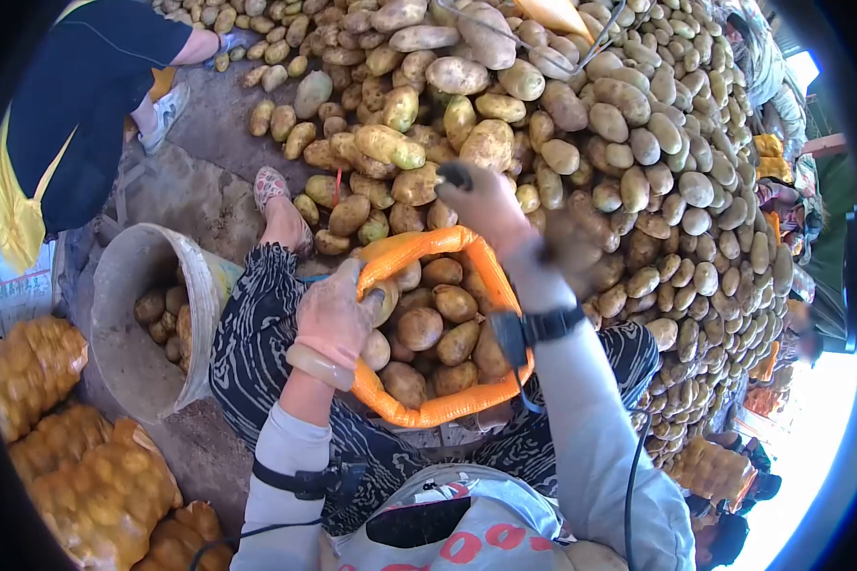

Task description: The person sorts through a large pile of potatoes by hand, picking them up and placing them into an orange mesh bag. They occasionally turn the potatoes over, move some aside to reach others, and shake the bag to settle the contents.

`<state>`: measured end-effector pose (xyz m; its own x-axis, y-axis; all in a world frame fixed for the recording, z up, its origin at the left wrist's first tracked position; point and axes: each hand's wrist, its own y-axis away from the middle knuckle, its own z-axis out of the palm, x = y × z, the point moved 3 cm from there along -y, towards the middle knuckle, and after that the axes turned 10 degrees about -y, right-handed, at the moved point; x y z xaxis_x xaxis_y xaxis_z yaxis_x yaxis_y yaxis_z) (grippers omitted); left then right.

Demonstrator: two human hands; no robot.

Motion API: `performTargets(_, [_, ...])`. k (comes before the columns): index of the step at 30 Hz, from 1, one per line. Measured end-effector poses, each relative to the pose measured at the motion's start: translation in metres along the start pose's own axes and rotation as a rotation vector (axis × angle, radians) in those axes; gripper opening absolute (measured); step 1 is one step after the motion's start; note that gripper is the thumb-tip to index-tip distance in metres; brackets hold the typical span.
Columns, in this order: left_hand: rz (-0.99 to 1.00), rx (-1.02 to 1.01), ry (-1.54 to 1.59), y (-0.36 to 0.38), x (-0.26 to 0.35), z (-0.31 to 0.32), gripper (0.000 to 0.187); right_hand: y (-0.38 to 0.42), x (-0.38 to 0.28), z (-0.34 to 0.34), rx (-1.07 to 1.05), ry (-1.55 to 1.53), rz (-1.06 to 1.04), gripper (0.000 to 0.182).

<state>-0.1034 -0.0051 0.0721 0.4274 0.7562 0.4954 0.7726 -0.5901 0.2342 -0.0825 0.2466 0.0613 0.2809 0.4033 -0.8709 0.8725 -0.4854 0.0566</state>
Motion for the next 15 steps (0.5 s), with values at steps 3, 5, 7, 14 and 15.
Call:
performTargets(3, [-0.001, -0.053, 0.010, -0.003, 0.003, -0.001, 0.039, -0.081, 0.016, 0.022, -0.219, 0.279, -0.046, 0.043])
performTargets(5, [0.006, -0.046, 0.018, -0.002, 0.004, -0.002, 0.042, -0.120, 0.030, 0.050, -0.291, 0.521, -0.048, 0.054])
performTargets(7, [-0.029, -0.075, 0.037, -0.002, 0.008, -0.005, 0.042, -0.138, 0.036, 0.082, -0.384, 0.791, 0.098, 0.066])
performTargets(14, [0.016, 0.036, -0.071, -0.003, 0.009, -0.005, 0.034, -0.147, 0.069, 0.092, -0.341, 0.581, 0.084, 0.069])
performTargets(15, [0.053, 0.090, -0.105, -0.003, 0.008, -0.006, 0.035, -0.142, 0.063, 0.079, -0.315, 0.316, 0.158, 0.071])
